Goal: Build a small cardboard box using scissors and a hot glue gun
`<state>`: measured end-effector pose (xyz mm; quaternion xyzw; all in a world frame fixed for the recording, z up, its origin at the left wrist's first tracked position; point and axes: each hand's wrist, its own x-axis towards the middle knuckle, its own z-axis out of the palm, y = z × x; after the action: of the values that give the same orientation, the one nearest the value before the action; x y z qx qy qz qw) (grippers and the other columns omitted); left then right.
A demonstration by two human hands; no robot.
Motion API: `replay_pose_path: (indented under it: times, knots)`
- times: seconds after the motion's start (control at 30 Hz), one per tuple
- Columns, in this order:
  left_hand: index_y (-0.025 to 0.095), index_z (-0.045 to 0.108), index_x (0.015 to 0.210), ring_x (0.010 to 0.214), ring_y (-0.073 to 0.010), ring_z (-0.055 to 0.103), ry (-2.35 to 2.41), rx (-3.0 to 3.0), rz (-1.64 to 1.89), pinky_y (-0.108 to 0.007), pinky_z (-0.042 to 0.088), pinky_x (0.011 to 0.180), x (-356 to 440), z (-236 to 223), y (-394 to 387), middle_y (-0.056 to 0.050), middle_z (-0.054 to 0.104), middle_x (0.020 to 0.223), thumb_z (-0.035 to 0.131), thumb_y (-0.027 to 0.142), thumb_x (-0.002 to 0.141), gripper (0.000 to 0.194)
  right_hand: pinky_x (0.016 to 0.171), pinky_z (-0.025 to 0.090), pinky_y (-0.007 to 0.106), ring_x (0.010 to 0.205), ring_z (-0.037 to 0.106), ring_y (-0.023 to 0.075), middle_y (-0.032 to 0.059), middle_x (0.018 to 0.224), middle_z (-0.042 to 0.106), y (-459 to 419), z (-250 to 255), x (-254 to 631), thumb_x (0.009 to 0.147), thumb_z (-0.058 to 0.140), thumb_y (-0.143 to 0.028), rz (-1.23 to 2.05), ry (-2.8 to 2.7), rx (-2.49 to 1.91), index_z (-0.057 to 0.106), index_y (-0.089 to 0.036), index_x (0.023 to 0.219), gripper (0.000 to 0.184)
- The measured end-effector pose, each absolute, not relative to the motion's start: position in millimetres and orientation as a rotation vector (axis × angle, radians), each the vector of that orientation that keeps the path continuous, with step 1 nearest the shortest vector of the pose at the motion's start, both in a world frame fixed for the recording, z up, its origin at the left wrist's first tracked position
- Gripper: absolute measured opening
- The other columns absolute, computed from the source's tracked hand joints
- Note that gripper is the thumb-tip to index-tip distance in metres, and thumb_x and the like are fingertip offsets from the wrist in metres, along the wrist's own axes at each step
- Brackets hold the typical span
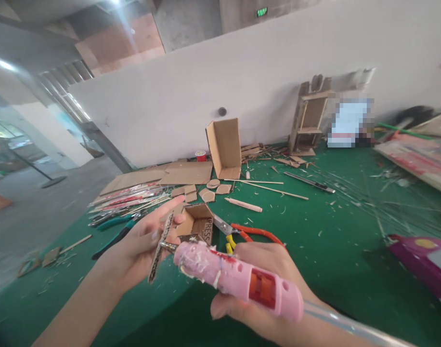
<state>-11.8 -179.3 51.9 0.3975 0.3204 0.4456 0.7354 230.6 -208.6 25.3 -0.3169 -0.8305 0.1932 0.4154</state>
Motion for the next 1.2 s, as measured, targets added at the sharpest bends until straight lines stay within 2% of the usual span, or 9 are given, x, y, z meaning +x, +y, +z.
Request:
replay_pose_path:
  times: [0.1, 0.27, 0.57, 0.77, 0.83, 0.9, 1.0, 1.1, 1.2]
  knots:
    - [0.022, 0.020, 0.151, 0.060, -0.0082, 0.058, 0.706, 0.855, 0.990, -0.018, 0.046, 0.056, -10.0, 51.6, -178.4, -0.003, 0.067, 0.093, 0.082, 0.019, 0.070, 0.102, 0.046, 0.038, 0.025, 0.045, 0.048, 0.0096, -0.0031, 0.055, 0.049, -208.2, 24.3, 231.8, 0.091, 0.043, -0.063, 0.435, -2.099, -0.782, 0.047, -0.021, 0.059, 0.052]
    - [0.021, 0.020, 0.151, 0.063, -0.0086, 0.061, 0.712, 0.812, 1.014, -0.017, 0.048, 0.058, -10.0, 53.1, -176.5, -0.002, 0.067, 0.090, 0.083, 0.016, 0.067, 0.105, 0.049, 0.038, 0.026, 0.045, 0.049, 0.0105, -0.0019, 0.054, 0.051, -209.2, 24.6, 231.3, 0.092, 0.036, -0.064, 0.452, -2.106, -0.755, 0.050, -0.021, 0.058, 0.057]
    - [0.020, 0.038, 0.143, 0.063, -0.0082, 0.062, 0.727, 0.778, 1.047, -0.018, 0.054, 0.067, -10.9, 52.5, -173.6, 0.000, 0.069, 0.088, 0.080, 0.017, 0.071, 0.084, 0.043, 0.033, 0.025, 0.041, 0.045, 0.0090, -0.0019, 0.050, 0.049, -209.0, 20.3, 229.7, 0.088, 0.040, -0.068, 0.419, -2.072, -0.798, 0.048, -0.020, 0.054, 0.060]
    - [0.016, 0.032, 0.145, 0.064, -0.0086, 0.061, 0.880, 0.812, 1.145, -0.018, 0.052, 0.066, -12.8, 54.6, -171.3, -0.002, 0.068, 0.086, 0.076, 0.014, 0.074, 0.083, 0.043, 0.038, 0.022, 0.044, 0.048, 0.0094, -0.0030, 0.053, 0.051, -208.4, 23.2, 229.4, 0.085, 0.058, -0.057, 0.679, -1.982, -0.863, 0.049, -0.020, 0.055, 0.048]
    - [0.016, 0.028, 0.147, 0.074, -0.0109, 0.064, 0.979, 0.885, 1.191, -0.020, 0.052, 0.071, -10.5, 59.2, -170.2, -0.004, 0.067, 0.093, 0.074, 0.015, 0.076, 0.084, 0.041, 0.039, 0.022, 0.044, 0.047, 0.0103, -0.0037, 0.052, 0.049, -206.1, 24.0, 233.3, 0.085, 0.060, -0.050, 0.813, -1.860, -0.914, 0.057, -0.021, 0.063, 0.036]
    - [0.019, 0.024, 0.149, 0.086, -0.0133, 0.064, 1.097, 1.008, 1.240, -0.023, 0.051, 0.078, -5.9, 65.6, -168.5, -0.006, 0.064, 0.103, 0.074, 0.017, 0.075, 0.089, 0.041, 0.041, 0.023, 0.043, 0.044, 0.0113, -0.0051, 0.050, 0.046, -201.5, 27.3, 239.9, 0.088, 0.057, -0.045, 0.921, -1.709, -0.982, 0.067, -0.022, 0.084, 0.026]
    - [0.028, 0.017, 0.150, 0.085, -0.0143, 0.063, 1.268, 1.254, 1.258, -0.026, 0.052, 0.073, 3.3, 75.2, -164.4, -0.006, 0.055, 0.113, 0.079, 0.022, 0.071, 0.100, 0.037, 0.038, 0.023, 0.040, 0.040, 0.0111, -0.0069, 0.046, 0.042, -192.0, 38.7, 251.6, 0.089, 0.055, -0.045, 0.971, -1.564, -1.093, 0.068, -0.022, 0.102, 0.030]
    - [0.032, 0.011, 0.151, 0.077, -0.0142, 0.062, 1.353, 1.535, 1.231, -0.026, 0.051, 0.061, 13.2, 81.1, -159.3, -0.006, 0.051, 0.113, 0.077, 0.027, 0.072, 0.103, 0.037, 0.039, 0.023, 0.042, 0.045, 0.0117, -0.0042, 0.049, 0.050, -185.1, 51.4, 259.6, 0.085, 0.059, -0.044, 0.842, -1.624, -1.050, 0.069, -0.023, 0.089, 0.024]
    - [0.033, 0.011, 0.151, 0.076, -0.0145, 0.061, 1.383, 1.861, 1.313, -0.026, 0.050, 0.060, 24.5, 81.8, -154.5, -0.006, 0.053, 0.111, 0.073, 0.026, 0.077, 0.097, 0.040, 0.043, 0.025, 0.045, 0.051, 0.0137, -0.0014, 0.055, 0.057, -184.7, 56.5, 261.8, 0.082, 0.061, -0.037, 0.658, -1.726, -0.999, 0.066, -0.022, 0.074, 0.018]
